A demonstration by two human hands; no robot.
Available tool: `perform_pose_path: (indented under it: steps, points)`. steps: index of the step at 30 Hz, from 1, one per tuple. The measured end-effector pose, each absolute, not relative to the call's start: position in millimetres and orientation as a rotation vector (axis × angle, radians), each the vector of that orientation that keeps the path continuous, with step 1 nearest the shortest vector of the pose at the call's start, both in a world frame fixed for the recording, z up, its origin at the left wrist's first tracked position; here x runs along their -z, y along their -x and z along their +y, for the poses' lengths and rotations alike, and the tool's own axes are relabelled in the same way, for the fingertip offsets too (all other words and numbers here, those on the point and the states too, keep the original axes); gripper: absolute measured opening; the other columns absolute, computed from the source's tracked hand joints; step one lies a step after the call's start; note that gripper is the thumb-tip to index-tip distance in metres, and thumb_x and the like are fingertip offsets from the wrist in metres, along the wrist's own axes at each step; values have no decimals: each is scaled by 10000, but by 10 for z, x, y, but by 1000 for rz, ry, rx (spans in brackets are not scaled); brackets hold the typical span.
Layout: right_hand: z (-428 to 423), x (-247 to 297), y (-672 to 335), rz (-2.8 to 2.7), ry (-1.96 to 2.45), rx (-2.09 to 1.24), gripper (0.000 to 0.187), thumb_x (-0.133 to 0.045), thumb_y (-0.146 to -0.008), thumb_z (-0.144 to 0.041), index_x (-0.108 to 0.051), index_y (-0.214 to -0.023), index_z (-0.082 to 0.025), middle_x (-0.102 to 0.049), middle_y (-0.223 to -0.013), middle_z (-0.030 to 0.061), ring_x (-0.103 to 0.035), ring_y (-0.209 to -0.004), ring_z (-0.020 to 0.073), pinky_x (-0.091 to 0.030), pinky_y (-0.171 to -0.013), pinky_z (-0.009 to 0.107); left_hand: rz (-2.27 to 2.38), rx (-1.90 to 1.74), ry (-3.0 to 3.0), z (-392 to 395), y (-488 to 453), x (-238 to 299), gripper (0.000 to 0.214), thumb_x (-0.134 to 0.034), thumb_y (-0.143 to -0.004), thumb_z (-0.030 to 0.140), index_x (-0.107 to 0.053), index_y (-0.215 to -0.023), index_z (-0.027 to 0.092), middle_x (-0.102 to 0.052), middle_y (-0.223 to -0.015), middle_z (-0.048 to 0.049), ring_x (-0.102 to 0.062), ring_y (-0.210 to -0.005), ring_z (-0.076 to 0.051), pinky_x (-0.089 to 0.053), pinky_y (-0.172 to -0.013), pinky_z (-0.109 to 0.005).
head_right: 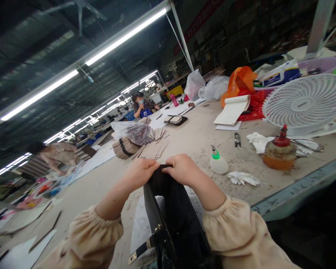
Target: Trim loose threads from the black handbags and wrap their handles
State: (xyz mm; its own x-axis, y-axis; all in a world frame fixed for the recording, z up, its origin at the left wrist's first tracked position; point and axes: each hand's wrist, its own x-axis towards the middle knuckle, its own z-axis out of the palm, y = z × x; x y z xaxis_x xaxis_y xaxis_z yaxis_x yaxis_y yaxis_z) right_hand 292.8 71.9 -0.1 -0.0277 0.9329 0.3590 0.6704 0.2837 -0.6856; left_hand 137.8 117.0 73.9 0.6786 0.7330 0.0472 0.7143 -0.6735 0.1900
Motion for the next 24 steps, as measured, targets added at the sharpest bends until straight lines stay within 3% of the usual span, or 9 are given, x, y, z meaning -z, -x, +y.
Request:
perform_pose_path:
  steps: [10,17,24]
  points:
    - [799,123,-2911,-1640,1504,-620,302,-564,-741,-383,-539,-526,-173,-473,-482,-46,-415,-512,96,-245,-494,237,1104,-467,-2289,1203,-1206,-631,414,-369,-865,455,-640,-818,145,-577,-705,1,-524,-725,-139,-382,-645,-237]
    - [887,324,-2910,-1489,1546,-845,297,-576,-705,-423,-553,-543,-175,-460,-467,-54,-400,-483,91,-253,-472,230,1067,-524,-2200,1155,-1122,-517,373,-468,-833,406,-568,-1091,156,-624,-973,-42,-562,-884,-161,-449,-774,-263]
    - [944,412,-2877,-1388,1535,-889,305,-585,-686,-420,-509,-515,-179,-409,-441,-63,-372,-456,84,-257,-459,225,1196,-784,-2213,1053,-1007,-342,367,-464,-848,369,-536,-1150,175,-592,-1135,-90,-536,-1068,-197,-423,-953,-364]
